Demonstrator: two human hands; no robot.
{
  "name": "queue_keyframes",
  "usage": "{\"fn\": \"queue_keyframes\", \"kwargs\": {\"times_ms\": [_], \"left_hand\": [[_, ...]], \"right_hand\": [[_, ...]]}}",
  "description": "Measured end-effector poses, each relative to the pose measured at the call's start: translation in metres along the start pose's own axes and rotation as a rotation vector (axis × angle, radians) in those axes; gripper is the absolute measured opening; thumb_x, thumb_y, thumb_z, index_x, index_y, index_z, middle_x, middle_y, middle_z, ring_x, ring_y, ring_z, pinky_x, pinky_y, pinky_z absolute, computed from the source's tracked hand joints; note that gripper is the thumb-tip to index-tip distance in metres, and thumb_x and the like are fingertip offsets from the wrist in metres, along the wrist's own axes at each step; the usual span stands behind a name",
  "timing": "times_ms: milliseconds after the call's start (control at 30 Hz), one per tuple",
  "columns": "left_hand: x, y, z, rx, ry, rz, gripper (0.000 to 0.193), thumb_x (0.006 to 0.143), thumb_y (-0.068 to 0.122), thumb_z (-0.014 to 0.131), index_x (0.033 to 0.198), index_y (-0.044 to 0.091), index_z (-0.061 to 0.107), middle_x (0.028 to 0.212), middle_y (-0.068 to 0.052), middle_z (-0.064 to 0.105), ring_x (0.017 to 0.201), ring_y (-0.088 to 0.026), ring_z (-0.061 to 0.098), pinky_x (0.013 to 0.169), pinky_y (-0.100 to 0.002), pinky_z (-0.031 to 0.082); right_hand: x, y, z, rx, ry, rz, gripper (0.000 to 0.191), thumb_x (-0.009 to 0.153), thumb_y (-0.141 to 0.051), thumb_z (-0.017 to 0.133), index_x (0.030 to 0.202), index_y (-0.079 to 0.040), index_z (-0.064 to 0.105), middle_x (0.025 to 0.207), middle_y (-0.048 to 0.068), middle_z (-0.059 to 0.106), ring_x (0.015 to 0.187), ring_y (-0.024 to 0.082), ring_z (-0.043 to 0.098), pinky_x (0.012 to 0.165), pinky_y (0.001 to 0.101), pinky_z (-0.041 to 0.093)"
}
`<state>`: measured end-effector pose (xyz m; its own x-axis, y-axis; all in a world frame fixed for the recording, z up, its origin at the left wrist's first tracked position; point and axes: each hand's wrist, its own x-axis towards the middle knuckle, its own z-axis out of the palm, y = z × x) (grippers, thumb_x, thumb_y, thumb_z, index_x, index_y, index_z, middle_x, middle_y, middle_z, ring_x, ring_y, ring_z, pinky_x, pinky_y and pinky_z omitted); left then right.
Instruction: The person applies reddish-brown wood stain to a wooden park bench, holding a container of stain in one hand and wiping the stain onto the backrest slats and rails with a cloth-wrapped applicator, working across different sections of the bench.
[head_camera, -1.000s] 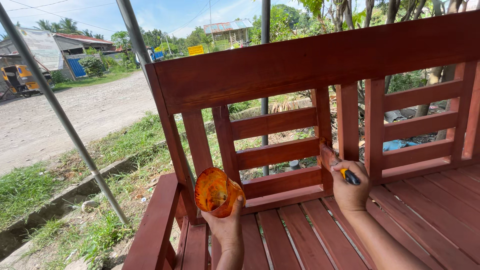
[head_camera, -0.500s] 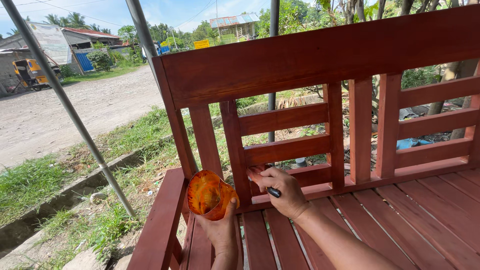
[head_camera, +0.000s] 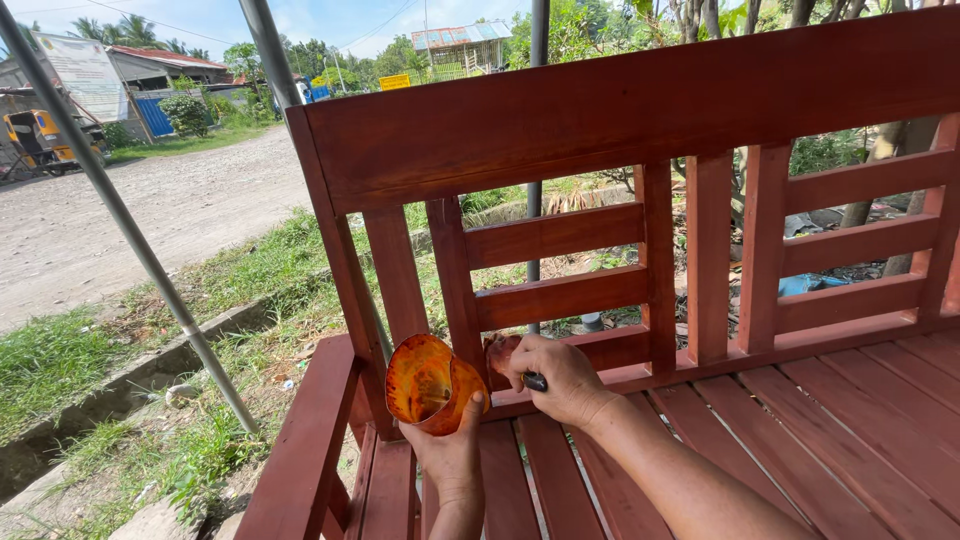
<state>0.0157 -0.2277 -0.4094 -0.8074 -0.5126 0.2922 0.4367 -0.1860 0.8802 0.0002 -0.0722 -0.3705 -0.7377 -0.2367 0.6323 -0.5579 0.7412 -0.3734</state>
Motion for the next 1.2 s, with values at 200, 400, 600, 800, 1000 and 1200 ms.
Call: {"fn": "queue_keyframes", "kwargs": {"times_ms": [200,400,600,800,1000,1200], "left_hand": [[-0.001,-0.005,-0.001,0.019,0.002,-0.023,0.102,0.065,0.023,0.094,0.148,0.008,0.036,0.146,-0.014,0.051,0.135,-0.028,0.051,0.114,-0.039,0.042],[0.001,-0.007,-0.002,-0.004,0.009,-0.006,0.104,0.064,0.023,0.094,0.148,0.008,0.035,0.147,-0.014,0.050,0.135,-0.028,0.051,0.115,-0.039,0.042],[0.006,0.001,-0.007,0.111,-0.003,-0.029,0.107,0.065,0.031,0.095,0.149,0.009,0.033,0.148,-0.015,0.048,0.138,-0.029,0.049,0.119,-0.041,0.040],[-0.010,0.000,-0.008,0.256,-0.102,-0.049,0.119,0.058,0.027,0.097,0.153,0.013,0.027,0.148,-0.013,0.045,0.139,-0.029,0.046,0.119,-0.042,0.040],[-0.023,0.002,-0.021,0.445,-0.234,0.093,0.134,0.052,0.018,0.103,0.155,0.011,0.017,0.145,-0.015,0.036,0.137,-0.031,0.042,0.116,-0.042,0.038],[-0.028,0.001,-0.031,0.420,-0.291,0.327,0.123,0.054,0.022,0.102,0.150,0.008,0.027,0.138,-0.015,0.039,0.130,-0.030,0.048,0.113,-0.041,0.046]], "right_hand": [[-0.022,0.048,-0.037,-0.146,0.127,0.196,0.018,0.076,0.002,0.065,0.072,-0.015,0.069,0.086,0.003,0.067,0.083,0.030,0.069,0.070,0.0444,0.051],[-0.035,0.084,-0.080,-0.333,0.130,0.343,0.010,0.079,-0.007,0.070,0.077,-0.016,0.069,0.091,0.002,0.066,0.088,0.032,0.068,0.072,0.0455,0.052],[-0.046,0.079,-0.069,-0.273,0.271,0.385,0.008,0.084,-0.009,0.070,0.078,-0.014,0.072,0.089,0.005,0.066,0.086,0.033,0.068,0.074,0.0448,0.051],[-0.042,0.059,-0.056,-0.025,0.260,0.263,0.009,0.075,-0.002,0.073,0.078,-0.011,0.073,0.087,0.004,0.070,0.082,0.024,0.070,0.073,0.0373,0.053],[-0.022,0.003,-0.090,0.495,0.071,0.219,0.010,0.078,0.001,0.076,0.079,-0.006,0.069,0.092,0.003,0.076,0.090,0.014,0.072,0.084,0.0308,0.058],[-0.010,-0.060,-0.111,0.562,-0.290,0.061,0.013,0.074,0.003,0.079,0.075,-0.007,0.071,0.089,0.003,0.079,0.091,0.013,0.077,0.088,0.0316,0.062]]}}
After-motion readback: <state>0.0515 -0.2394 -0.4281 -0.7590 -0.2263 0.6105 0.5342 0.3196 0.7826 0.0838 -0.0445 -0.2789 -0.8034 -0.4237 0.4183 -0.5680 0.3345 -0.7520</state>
